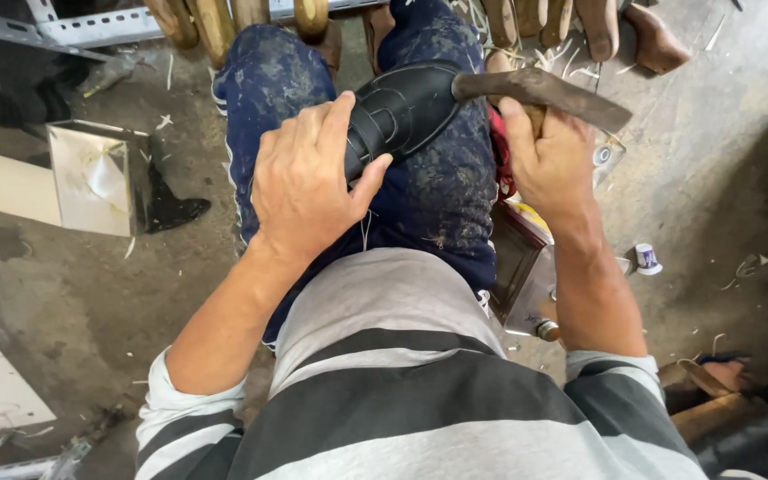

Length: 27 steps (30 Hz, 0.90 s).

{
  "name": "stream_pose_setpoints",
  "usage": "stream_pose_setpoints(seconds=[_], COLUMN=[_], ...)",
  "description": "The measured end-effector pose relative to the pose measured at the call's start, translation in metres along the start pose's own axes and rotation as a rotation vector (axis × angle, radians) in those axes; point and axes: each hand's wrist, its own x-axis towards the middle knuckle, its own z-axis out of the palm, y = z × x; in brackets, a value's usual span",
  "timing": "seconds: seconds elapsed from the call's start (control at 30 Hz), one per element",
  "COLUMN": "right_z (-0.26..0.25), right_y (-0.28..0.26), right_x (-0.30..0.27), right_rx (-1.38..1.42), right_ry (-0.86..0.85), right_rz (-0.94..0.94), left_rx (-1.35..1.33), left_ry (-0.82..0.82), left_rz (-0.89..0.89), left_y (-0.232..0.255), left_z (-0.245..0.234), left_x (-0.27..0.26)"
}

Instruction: Hammering leather onto a shoe last to shape it and then prying the shoe off the last.

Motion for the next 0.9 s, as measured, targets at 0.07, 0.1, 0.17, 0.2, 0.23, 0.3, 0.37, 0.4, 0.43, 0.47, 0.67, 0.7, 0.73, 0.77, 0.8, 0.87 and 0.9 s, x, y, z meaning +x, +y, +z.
stream_pose_setpoints(seconds=[0.07, 0.1, 0.17, 0.2, 0.23, 0.3, 0.37, 0.4, 0.43, 0.47, 0.67, 0.7, 0.73, 0.77, 0.8, 0.87, 0.9], right_z=[-0.002, -0.003, -0.001, 0.001, 0.002, 0.003, 0.024, 0.035, 0.034, 0.032, 0.051, 0.044, 0.042, 0.039, 0.036, 0.021, 0.014], right_y=[-0.008, -0.013, -0.022, -0.028, -0.027, -0.024, -0.011, -0.005, -0.023, -0.04, -0.021, -0.029, -0.026, -0.022, -0.019, -0.045, -0.058], right_x=[0.002, 0.002, 0.002, 0.001, -0.005, -0.018, -0.024, -0.028, -0.028, -0.028, -0.067, -0.062, -0.06, -0.059, -0.059, -0.036, -0.023], right_rx=[0.091, 0.188, 0.247, 0.305, 0.306, 0.025, 0.211, 0.401, 0.404, 0.483, 0.153, 0.217, 0.217, 0.163, 0.109, 0.17, 0.232], right_ry=[0.08, 0.138, 0.102, 0.073, 0.083, 0.076, 0.215, 0.354, 0.356, 0.208, 0.126, 0.096, 0.097, 0.126, 0.154, 0.101, 0.052], right_rz=[-0.001, -0.004, 0.021, 0.049, 0.045, -0.01, 0.056, 0.13, 0.125, 0.03, -0.019, -0.068, -0.072, 0.011, 0.093, 0.018, -0.059], left_rx=[0.006, 0.014, 0.012, 0.011, 0.015, -0.003, -0.016, -0.025, -0.021, -0.028, -0.042, -0.035, -0.034, 0.02, 0.074, 0.134, 0.198], left_ry=[0.001, -0.011, -0.024, -0.035, -0.029, -0.072, -0.076, -0.082, -0.078, -0.089, -0.096, -0.082, -0.079, -0.064, -0.05, -0.017, 0.018], left_rz=[0.012, 0.006, -0.008, -0.013, -0.006, -0.023, -0.032, -0.036, -0.036, -0.047, -0.043, -0.032, -0.032, -0.035, -0.038, -0.019, 0.003], left_y=[-0.001, -0.001, -0.001, -0.002, -0.003, -0.004, -0.007, -0.007, -0.009, -0.009, -0.008, -0.007, -0.004, 0.0, 0.004, 0.009, 0.011], left_z=[0.0, -0.001, 0.0, 0.0, 0.0, 0.002, 0.003, 0.002, 0.003, 0.004, 0.004, 0.003, 0.004, 0.005, 0.005, 0.006, 0.006], left_x=[0.001, -0.002, -0.002, -0.001, -0.002, -0.004, -0.001, -0.001, -0.002, -0.002, -0.005, -0.006, -0.008, -0.011, -0.015, -0.021, -0.022])
